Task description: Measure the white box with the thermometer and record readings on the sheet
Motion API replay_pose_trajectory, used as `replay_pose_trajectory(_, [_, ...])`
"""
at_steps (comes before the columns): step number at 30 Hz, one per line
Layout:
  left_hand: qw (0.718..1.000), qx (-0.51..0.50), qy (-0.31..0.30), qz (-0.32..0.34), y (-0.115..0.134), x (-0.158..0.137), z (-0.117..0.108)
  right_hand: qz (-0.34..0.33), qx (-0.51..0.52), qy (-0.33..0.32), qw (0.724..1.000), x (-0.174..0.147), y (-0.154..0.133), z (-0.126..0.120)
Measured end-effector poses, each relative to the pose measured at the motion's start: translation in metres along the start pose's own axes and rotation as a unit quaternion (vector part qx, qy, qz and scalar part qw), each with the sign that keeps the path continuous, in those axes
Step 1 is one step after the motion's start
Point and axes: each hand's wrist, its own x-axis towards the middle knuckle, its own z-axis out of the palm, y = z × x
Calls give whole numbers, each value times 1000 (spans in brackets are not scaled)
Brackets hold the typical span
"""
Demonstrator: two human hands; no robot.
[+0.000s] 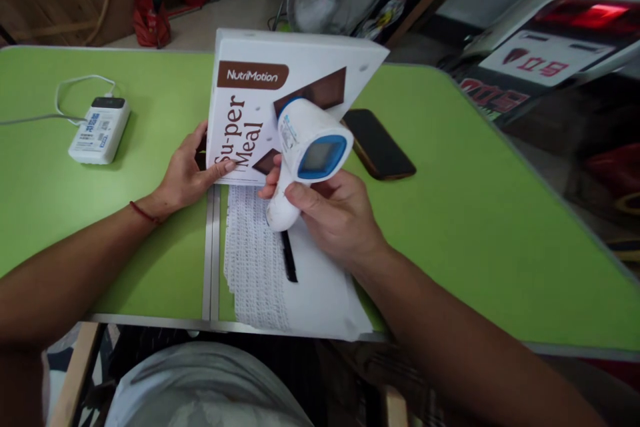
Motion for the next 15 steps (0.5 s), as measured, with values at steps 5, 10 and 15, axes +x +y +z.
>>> replay_pose_trajectory(5, [1000,-5,22,-14,-4,1,0,-2,-32,1,999,7,-15,-12])
replay_pose_trajectory(10, [1000,-11,28,1,-11,1,-2,56,-231,-127,963,17,-48,-57])
replay_pose_trajectory(15, [1000,6,27,-6,-18,-2,-2,88,-419,-182,885,13,-40,-89])
